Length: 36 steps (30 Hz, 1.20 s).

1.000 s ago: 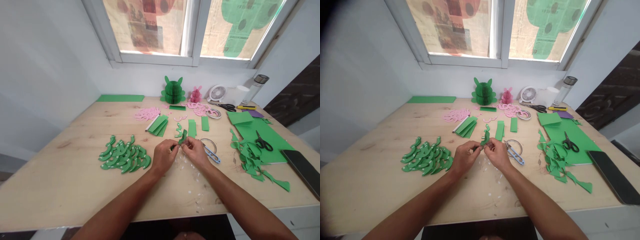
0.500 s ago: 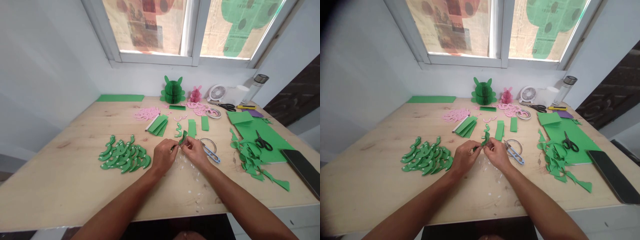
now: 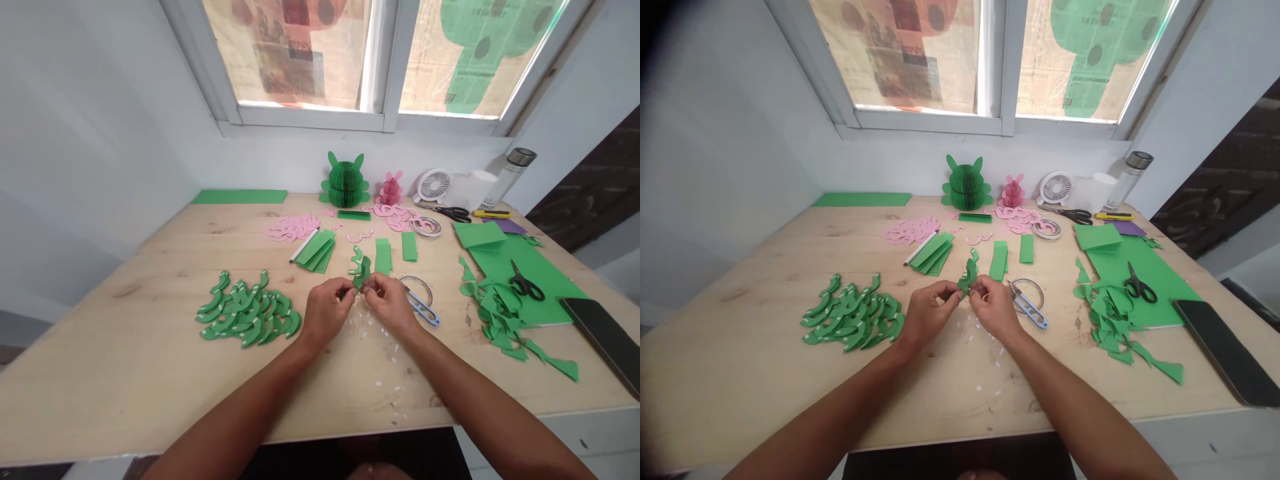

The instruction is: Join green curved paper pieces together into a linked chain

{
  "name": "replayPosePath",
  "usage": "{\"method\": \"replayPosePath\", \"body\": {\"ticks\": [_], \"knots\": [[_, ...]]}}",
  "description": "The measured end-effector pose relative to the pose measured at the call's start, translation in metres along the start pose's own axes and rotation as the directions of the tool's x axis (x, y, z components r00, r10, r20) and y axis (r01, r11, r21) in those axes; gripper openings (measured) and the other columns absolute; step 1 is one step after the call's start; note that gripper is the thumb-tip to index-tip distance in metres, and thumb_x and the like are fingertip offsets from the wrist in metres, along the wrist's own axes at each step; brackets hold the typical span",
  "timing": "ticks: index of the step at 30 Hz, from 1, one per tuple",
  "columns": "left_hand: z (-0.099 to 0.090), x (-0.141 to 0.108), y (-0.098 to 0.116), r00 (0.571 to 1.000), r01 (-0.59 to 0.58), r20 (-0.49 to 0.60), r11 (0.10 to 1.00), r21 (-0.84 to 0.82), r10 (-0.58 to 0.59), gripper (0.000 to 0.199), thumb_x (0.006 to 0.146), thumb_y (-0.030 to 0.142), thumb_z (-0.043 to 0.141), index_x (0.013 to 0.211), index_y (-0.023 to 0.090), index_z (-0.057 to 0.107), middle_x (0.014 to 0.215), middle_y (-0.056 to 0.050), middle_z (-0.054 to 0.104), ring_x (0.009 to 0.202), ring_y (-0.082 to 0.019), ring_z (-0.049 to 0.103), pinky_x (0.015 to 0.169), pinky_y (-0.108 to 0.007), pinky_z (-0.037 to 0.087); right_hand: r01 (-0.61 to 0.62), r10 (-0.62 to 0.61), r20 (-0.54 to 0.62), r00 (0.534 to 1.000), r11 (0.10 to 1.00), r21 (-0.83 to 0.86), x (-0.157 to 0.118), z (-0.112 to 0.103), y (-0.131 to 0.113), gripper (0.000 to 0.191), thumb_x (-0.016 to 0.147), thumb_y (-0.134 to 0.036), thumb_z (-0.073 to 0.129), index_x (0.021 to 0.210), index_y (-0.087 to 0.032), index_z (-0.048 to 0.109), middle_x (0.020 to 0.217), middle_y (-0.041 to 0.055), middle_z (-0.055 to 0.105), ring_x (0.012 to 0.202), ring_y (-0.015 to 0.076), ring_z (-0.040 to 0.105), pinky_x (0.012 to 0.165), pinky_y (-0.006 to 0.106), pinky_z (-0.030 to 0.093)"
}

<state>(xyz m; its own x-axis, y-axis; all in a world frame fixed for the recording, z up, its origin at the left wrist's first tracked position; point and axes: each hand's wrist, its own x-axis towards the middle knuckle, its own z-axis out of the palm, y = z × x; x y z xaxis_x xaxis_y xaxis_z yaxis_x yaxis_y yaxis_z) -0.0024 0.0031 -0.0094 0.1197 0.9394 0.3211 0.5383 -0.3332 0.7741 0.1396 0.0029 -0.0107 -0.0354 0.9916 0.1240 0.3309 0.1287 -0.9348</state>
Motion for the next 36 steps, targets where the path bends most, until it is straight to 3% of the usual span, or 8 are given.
{"method": "replayPosePath", "body": {"ticks": [6, 11, 16, 20, 24, 32, 36], "knots": [[0.000, 0.004, 0.000, 0.994, 0.106, -0.010, 0.986, -0.128, -0.108, 0.013, 0.072, 0.024, 0.056, 0.066, 0.016, 0.065, 0.062, 0.002, 0.066, 0.054, -0.010, 0.054, 0.054, -0.021, 0.042, 0.028, -0.038, -0.102, 0.994, 0.995, -0.099, -0.003, -0.001, -0.006, 0.012, 0.072, -0.026, 0.053, 0.077, -0.018, 0.059, 0.066, 0.0004, 0.062, 0.052, 0.0118, 0.051, 0.051, 0.023, 0.040], [0.001, 0.003, 0.002, 0.996, 0.088, -0.006, 0.988, -0.125, -0.090, 0.013, 0.071, 0.022, 0.055, 0.065, 0.017, 0.066, 0.062, 0.001, 0.066, 0.056, -0.011, 0.056, 0.055, -0.020, 0.042, 0.117, -0.135, -0.062, 0.989, 0.965, -0.235, -0.006, -0.001, -0.010, 0.007, 0.072, -0.024, 0.054, 0.073, -0.019, 0.059, 0.061, -0.0004, 0.060, 0.052, 0.0122, 0.051, 0.052, 0.023, 0.039], [0.001, 0.001, 0.004, 0.999, 0.045, -0.008, 0.996, -0.078, -0.046, 0.013, 0.072, 0.020, 0.055, 0.068, 0.018, 0.067, 0.064, 0.001, 0.068, 0.058, -0.012, 0.058, 0.058, -0.021, 0.043, 0.111, -0.150, -0.098, 0.984, 0.939, -0.327, -0.006, 0.000, -0.006, 0.011, 0.073, -0.029, 0.055, 0.066, -0.020, 0.056, 0.057, -0.0012, 0.058, 0.052, 0.0128, 0.050, 0.054, 0.024, 0.038], [0.001, 0.000, 0.006, 0.999, 0.039, -0.018, 0.996, -0.076, -0.041, 0.011, 0.071, 0.018, 0.055, 0.067, 0.018, 0.066, 0.064, 0.001, 0.067, 0.058, -0.011, 0.058, 0.059, -0.021, 0.043, 0.103, -0.144, -0.103, 0.984, 0.940, -0.327, -0.005, 0.001, -0.004, 0.008, 0.072, -0.024, 0.052, 0.066, -0.020, 0.056, 0.058, -0.0014, 0.058, 0.052, 0.0123, 0.051, 0.053, 0.023, 0.038], [0.001, 0.002, 0.004, 0.993, 0.111, -0.005, 0.978, -0.174, -0.114, 0.011, 0.069, 0.021, 0.057, 0.062, 0.016, 0.064, 0.061, 0.001, 0.065, 0.057, -0.011, 0.055, 0.058, -0.021, 0.042, 0.081, -0.118, -0.104, 0.988, 0.949, -0.304, -0.005, 0.000, -0.006, 0.006, 0.069, -0.022, 0.051, 0.065, -0.019, 0.055, 0.056, -0.0023, 0.057, 0.050, 0.0114, 0.049, 0.051, 0.022, 0.037], [-0.002, 0.011, -0.002, 0.926, 0.363, 0.130, 0.741, -0.565, -0.354, 0.018, 0.059, 0.031, 0.068, 0.059, 0.014, 0.063, 0.056, 0.000, 0.059, 0.054, -0.011, 0.052, 0.055, -0.023, 0.043, -0.016, -0.024, -0.119, 0.993, 0.945, -0.328, -0.001, -0.006, -0.003, 0.017, 0.073, -0.029, 0.051, 0.059, -0.020, 0.052, 0.049, -0.0039, 0.052, 0.046, 0.0114, 0.047, 0.048, 0.023, 0.033], [-0.002, 0.012, -0.002, 0.897, 0.419, 0.192, 0.630, -0.654, -0.397, 0.020, 0.055, 0.031, 0.071, 0.059, 0.014, 0.063, 0.057, 0.000, 0.059, 0.056, -0.011, 0.052, 0.058, -0.025, 0.045, 0.064, -0.100, -0.103, 0.990, 0.950, -0.307, -0.001, -0.006, 0.000, 0.006, 0.070, -0.019, 0.050, 0.071, -0.020, 0.057, 0.061, -0.0027, 0.056, 0.051, 0.0117, 0.049, 0.051, 0.023, 0.037]]}}
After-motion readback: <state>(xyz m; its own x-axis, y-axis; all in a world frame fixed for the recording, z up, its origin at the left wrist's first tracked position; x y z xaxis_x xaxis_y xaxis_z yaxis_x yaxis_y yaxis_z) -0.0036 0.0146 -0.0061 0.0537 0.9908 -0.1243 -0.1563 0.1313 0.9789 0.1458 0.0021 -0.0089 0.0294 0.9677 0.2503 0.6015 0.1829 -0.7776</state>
